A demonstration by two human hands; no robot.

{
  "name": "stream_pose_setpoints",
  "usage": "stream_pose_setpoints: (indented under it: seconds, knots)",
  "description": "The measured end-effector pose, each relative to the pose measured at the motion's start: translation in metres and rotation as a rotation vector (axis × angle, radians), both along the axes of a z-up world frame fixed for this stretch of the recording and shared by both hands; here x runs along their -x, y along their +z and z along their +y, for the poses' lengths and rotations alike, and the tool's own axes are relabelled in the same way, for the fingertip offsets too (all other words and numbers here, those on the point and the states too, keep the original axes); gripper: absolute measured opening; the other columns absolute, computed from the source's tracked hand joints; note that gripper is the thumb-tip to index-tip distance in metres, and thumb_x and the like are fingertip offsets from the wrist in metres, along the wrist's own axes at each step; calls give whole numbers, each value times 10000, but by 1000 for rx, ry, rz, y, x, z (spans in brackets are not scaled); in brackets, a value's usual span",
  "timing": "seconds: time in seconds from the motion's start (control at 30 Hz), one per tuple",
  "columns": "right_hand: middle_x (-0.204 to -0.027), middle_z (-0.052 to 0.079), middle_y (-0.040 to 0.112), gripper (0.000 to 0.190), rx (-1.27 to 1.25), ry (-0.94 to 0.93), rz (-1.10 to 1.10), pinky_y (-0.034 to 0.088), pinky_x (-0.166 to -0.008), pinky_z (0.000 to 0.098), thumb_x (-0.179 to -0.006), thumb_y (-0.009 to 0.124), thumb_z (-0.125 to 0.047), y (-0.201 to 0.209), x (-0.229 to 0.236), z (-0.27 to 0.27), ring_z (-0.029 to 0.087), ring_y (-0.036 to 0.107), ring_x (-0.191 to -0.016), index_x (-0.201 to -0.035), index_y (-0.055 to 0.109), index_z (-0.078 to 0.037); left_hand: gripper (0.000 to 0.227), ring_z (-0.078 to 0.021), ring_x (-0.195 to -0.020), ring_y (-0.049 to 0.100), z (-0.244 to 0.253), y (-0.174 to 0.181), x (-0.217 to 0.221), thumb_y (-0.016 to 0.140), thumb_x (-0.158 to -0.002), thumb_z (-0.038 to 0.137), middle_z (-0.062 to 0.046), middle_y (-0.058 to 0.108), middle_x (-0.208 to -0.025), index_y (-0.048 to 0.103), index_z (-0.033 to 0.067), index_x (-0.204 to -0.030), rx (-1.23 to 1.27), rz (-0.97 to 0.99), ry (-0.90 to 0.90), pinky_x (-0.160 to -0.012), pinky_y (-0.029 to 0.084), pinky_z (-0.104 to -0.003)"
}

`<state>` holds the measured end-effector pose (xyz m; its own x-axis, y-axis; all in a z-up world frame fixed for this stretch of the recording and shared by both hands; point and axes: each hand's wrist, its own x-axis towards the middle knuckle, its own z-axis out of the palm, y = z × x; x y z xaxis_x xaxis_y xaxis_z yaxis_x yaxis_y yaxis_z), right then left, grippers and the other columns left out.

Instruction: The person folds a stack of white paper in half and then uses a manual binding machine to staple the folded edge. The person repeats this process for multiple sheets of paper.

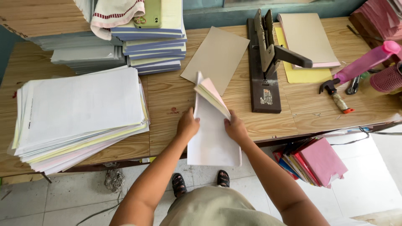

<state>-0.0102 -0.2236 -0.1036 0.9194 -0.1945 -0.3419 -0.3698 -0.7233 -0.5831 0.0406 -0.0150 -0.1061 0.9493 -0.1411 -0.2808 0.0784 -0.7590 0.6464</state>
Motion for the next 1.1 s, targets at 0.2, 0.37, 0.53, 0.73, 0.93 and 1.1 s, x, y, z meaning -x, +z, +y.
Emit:
stream_pose_setpoints:
  seconds: [0.2, 0.37, 0.53, 0.73, 0.93, 1.1]
  knots:
    - [-1291, 243, 674, 608, -13, -85, -19, 544, -1012, 578, -965, 595, -349, -76, -25, -23, 445, 656, -1177, -1528, 474, -156, 458, -418, -1179, 635, -4, 23, 45, 566, -955, 113, -181, 551, -1317, 420, 106, -1388, -124, -63, -109, -964, 567, -527]
    - [-1212, 193, 532, 702, 132, 300, -400, 603, -824, 586, -945, 403, -30, -7, 37, 17, 510, 647, -1018, -1593, 376, -300, 561, -393, -1219, 628, 2, 13, 20, 648, -901, 170, -182, 588, -1302, 458, 59, -1416, -39, 50, 10, -974, 559, -528]
    - [-1422, 334, 505, 786, 10, 43, -199, 464, -1102, 563, -901, 645, -124, -50, -1, -9, 494, 522, -1338, -1622, 335, -75, 473, -391, -1144, 644, -7, 37, 46, 598, -908, 52, -171, 595, -1230, 498, 47, -1369, -134, -89, -73, -888, 596, -508]
    - [-1365, 347, 510, 819, -188, 76, -264, 485, -1024, 601, -864, 462, 56, -22, 51, 24, 571, 514, -1283, -1634, 322, -185, 468, -402, -1170, 639, -6, -16, 18, 641, -925, 267, -165, 598, -1230, 514, 86, -1337, -124, 3, 32, -930, 575, -566]
    - [-1521, 250, 426, 863, 102, 371, -455, 525, -994, 505, -865, 385, 83, -36, 21, -6, 489, 528, -1310, -1606, 366, -358, 410, -393, -1130, 664, -11, 8, -12, 547, -944, 178, -139, 640, -1204, 564, 107, -1347, 50, -26, 58, -892, 592, -542]
    - [-1422, 233, 593, 846, -844, -518, -50, 492, -1006, 604, -859, 700, 5, -26, -47, -43, 475, 631, -1208, -1595, 388, -271, 445, -380, -1174, 626, -37, 70, -9, 590, -984, 204, -130, 552, -1245, 483, 114, -1407, -126, -218, -61, -929, 569, -559]
